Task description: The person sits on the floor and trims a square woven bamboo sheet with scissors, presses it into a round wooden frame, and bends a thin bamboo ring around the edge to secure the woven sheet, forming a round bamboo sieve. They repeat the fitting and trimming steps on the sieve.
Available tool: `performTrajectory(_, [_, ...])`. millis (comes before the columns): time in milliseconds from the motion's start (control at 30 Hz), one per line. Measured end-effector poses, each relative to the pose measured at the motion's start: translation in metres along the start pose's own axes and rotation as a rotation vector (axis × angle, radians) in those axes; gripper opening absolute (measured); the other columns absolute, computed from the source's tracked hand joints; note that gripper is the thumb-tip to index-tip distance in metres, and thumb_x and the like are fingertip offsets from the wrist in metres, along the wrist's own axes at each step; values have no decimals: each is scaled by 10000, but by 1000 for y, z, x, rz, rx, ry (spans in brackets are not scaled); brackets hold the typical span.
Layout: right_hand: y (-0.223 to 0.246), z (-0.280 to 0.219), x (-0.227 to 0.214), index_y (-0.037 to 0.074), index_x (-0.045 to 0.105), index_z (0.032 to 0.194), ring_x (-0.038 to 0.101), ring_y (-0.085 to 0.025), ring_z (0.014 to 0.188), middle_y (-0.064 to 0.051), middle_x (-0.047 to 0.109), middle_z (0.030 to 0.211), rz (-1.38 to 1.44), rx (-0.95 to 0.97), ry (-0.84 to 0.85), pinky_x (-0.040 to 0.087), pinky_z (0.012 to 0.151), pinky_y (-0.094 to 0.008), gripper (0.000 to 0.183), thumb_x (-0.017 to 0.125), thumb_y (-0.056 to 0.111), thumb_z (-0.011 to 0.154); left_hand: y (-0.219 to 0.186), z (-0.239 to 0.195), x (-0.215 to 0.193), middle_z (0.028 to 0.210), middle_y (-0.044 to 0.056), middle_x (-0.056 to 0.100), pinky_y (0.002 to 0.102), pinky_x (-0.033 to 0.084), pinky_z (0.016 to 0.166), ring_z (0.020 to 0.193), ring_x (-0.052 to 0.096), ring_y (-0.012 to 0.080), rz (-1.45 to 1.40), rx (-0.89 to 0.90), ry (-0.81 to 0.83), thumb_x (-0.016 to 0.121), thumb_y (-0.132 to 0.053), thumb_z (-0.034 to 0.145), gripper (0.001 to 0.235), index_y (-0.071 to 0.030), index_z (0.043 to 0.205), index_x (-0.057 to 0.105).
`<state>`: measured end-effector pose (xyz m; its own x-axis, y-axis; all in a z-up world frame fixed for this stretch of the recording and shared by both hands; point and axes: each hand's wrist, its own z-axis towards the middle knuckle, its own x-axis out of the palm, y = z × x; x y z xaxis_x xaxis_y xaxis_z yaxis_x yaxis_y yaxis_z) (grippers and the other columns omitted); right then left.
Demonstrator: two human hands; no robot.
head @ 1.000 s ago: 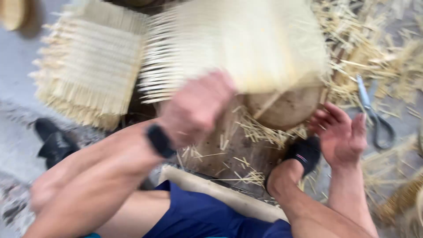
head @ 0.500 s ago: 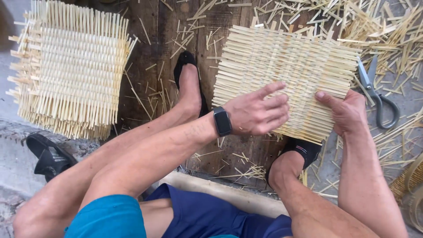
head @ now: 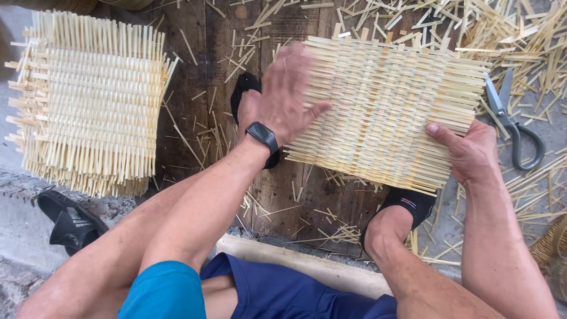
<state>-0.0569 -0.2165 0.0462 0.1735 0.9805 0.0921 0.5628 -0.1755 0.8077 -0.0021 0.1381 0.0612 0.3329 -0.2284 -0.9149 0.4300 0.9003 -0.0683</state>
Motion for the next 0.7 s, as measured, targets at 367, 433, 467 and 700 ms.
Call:
performTrajectory(367, [3, 2, 0, -37, 686, 1200, 745, -217, 979, -179, 746, 1135, -36, -20, -4, 642, 861, -352, 358, 790, -6, 860, 14, -16, 41, 1165, 190, 752, 336, 601, 985, 1056, 750, 221, -1527, -1168, 546, 907, -103, 693, 623, 45, 1223, 614])
performTrajectory(433, [1, 2, -1, -37, 683, 1193, 749, -218, 971, -184, 749, 1125, -41, -13, -11, 646, 856, -353, 361, 790, -8, 849, 12, -18, 40, 1165, 196, 751, 339, 607, 977, 1048, 750, 228, -1514, -1175, 536, 916, -67, 672, 626, 51, 1210, 621])
performTrajectory(467, [0, 1, -2, -42, 685, 1195, 748, -216, 965, -185, 749, 1125, -71, -15, -10, 644, 853, -349, 353, 791, -2, 860, 10, -18, 38, 1175, 201, 747, 334, 608, 971, 1053, 747, 224, -1483, -1134, 536, 923, -74, 661, 640, 39, 1213, 620])
performTrajectory(700, [3, -3, 4, -41, 704, 1160, 751, -202, 926, -173, 760, 1084, -108, -44, -13, 645, 805, -337, 324, 799, 31, 858, -19, 31, -21, 1354, 161, 598, 392, 444, 1131, 1254, 590, 255, -721, -1005, 543, 917, -71, 643, 1242, -32, 1593, 118])
